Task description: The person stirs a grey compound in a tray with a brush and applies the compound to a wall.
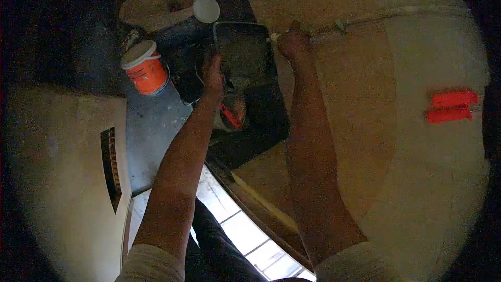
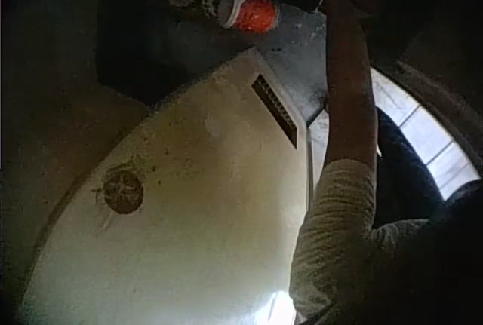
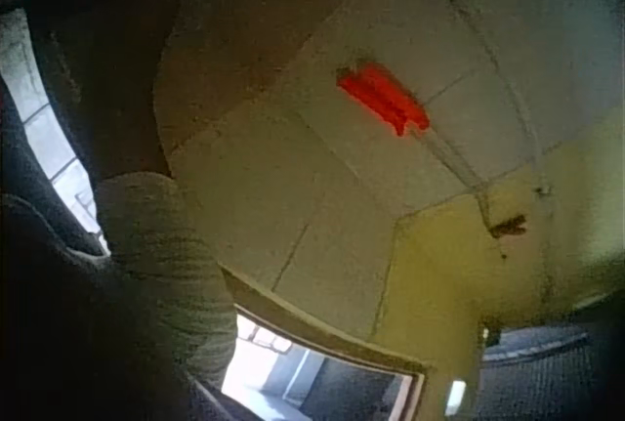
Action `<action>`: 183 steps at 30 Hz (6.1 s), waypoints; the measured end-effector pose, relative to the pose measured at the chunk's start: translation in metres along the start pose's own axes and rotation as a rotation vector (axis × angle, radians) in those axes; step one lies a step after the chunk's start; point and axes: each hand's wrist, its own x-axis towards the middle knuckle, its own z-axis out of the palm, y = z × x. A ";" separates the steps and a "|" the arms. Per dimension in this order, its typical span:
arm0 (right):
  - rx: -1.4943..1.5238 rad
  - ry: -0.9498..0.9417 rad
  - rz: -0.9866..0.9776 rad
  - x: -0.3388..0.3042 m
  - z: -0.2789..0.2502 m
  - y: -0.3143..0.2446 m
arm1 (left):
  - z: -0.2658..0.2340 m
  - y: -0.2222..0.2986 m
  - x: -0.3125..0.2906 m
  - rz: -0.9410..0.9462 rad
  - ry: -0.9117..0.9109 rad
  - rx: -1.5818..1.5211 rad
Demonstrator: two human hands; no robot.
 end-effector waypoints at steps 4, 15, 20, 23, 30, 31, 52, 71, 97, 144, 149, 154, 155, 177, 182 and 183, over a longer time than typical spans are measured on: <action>-0.057 -0.068 0.008 -0.008 -0.007 -0.034 | -0.015 0.010 0.017 0.101 0.057 0.026; -0.069 -0.099 -0.085 -0.033 -0.019 -0.045 | -0.013 0.035 0.009 -0.081 -0.009 0.214; -0.108 0.118 -0.107 0.025 0.019 -0.004 | -0.014 0.009 0.028 0.039 0.248 0.206; -0.413 0.044 -0.204 0.032 0.028 0.034 | 0.008 0.010 0.009 -0.174 0.298 0.366; -0.449 0.121 -0.189 0.031 0.024 0.002 | -0.014 0.014 0.023 0.133 0.096 0.069; -0.637 0.136 -0.318 0.035 0.031 0.014 | -0.009 0.010 0.018 0.116 0.093 0.068; 0.242 0.215 0.344 -0.040 -0.021 -0.084 | -0.010 0.038 -0.025 -0.086 0.069 0.107; 0.504 0.170 -0.481 -0.346 0.069 -0.118 | -0.076 0.173 -0.139 -0.008 0.116 0.073; 0.803 0.087 -0.458 -0.334 0.094 -0.113 | -0.093 0.236 -0.239 -0.055 0.091 -0.231; 1.152 0.072 -0.303 -0.320 0.084 -0.148 | -0.102 0.237 -0.221 -0.076 0.066 -0.264; 1.025 0.098 -0.503 -0.331 0.074 -0.165 | -0.131 0.241 -0.215 -0.163 0.115 -0.293; 2.023 -0.243 0.506 -0.312 0.056 -0.171 | -0.105 0.239 -0.214 -0.103 0.084 -0.291; 1.503 -0.205 0.050 -0.310 0.044 -0.151 | -0.110 0.242 -0.213 -0.051 0.057 -0.255; 1.070 -0.003 -0.110 -0.315 0.037 -0.129 | -0.121 0.216 -0.211 -0.147 -0.067 -0.306; 0.763 0.172 -0.455 -0.313 0.049 -0.137 | -0.109 0.205 -0.227 -0.077 0.019 -0.179; 0.809 0.231 -0.490 -0.305 0.048 -0.136 | -0.106 0.205 -0.225 -0.067 0.009 -0.154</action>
